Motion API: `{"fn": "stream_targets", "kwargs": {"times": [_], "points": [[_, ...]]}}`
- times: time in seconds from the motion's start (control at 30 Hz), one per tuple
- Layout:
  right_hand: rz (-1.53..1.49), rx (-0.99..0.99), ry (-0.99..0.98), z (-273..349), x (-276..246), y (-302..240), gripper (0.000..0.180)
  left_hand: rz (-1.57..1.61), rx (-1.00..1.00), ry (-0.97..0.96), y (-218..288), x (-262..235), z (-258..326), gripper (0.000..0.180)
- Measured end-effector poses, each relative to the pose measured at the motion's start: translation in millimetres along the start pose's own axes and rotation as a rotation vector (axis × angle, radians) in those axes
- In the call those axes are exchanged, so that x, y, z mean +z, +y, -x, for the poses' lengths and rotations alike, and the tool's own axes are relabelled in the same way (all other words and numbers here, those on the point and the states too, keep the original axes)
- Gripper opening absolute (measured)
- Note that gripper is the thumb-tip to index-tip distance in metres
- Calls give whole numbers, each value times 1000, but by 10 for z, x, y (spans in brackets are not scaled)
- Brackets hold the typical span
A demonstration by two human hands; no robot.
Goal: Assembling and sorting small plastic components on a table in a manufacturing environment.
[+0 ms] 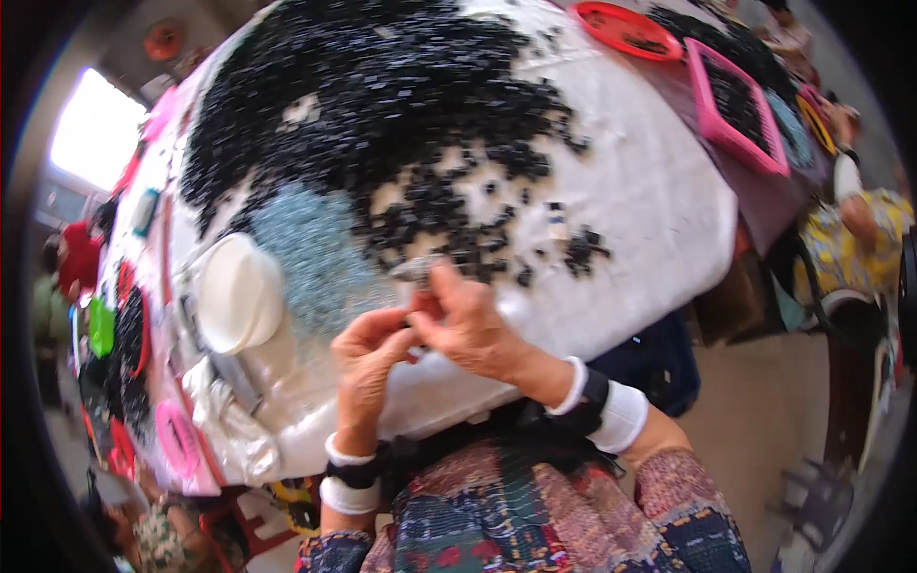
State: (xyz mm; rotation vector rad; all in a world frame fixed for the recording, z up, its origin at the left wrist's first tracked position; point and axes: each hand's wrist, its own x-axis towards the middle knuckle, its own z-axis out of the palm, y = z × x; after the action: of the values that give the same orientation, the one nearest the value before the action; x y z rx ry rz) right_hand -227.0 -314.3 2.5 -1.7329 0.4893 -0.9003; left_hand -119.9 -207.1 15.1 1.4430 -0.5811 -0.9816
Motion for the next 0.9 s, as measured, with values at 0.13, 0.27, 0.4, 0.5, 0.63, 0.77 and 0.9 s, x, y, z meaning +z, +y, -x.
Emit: {"fn": "stream_targets", "kwargs": {"times": [0.13, 0.27, 0.4, 0.5, 0.63, 0.77, 0.9], "points": [[83, -127, -85, -35, 4, -46, 16, -25, -3, 43, -45, -110, 15, 19], [149, -235, -67, 16, 10, -33, 16, 1, -3, 24, -72, -125, 31, 16], [394, -502, -101, 82, -51, -60, 11, 4, -13, 9, -64, -121, 66, 9], [405, -511, -87, 117, -30, -39, 12, 20, -30, -4, -98, -141, 89, 10], [288, -363, -67, 123, 0, -50, 17, -7, 12, 18, -92, -93, 120, 9], [230, -376, -34, 111, 38, -31, 18, 9, 19, 49, -110, -106, 140, 10], [235, -352, -55, 141, 51, -42, 16, 21, 32, 35, -114, -87, 164, 12]]}}
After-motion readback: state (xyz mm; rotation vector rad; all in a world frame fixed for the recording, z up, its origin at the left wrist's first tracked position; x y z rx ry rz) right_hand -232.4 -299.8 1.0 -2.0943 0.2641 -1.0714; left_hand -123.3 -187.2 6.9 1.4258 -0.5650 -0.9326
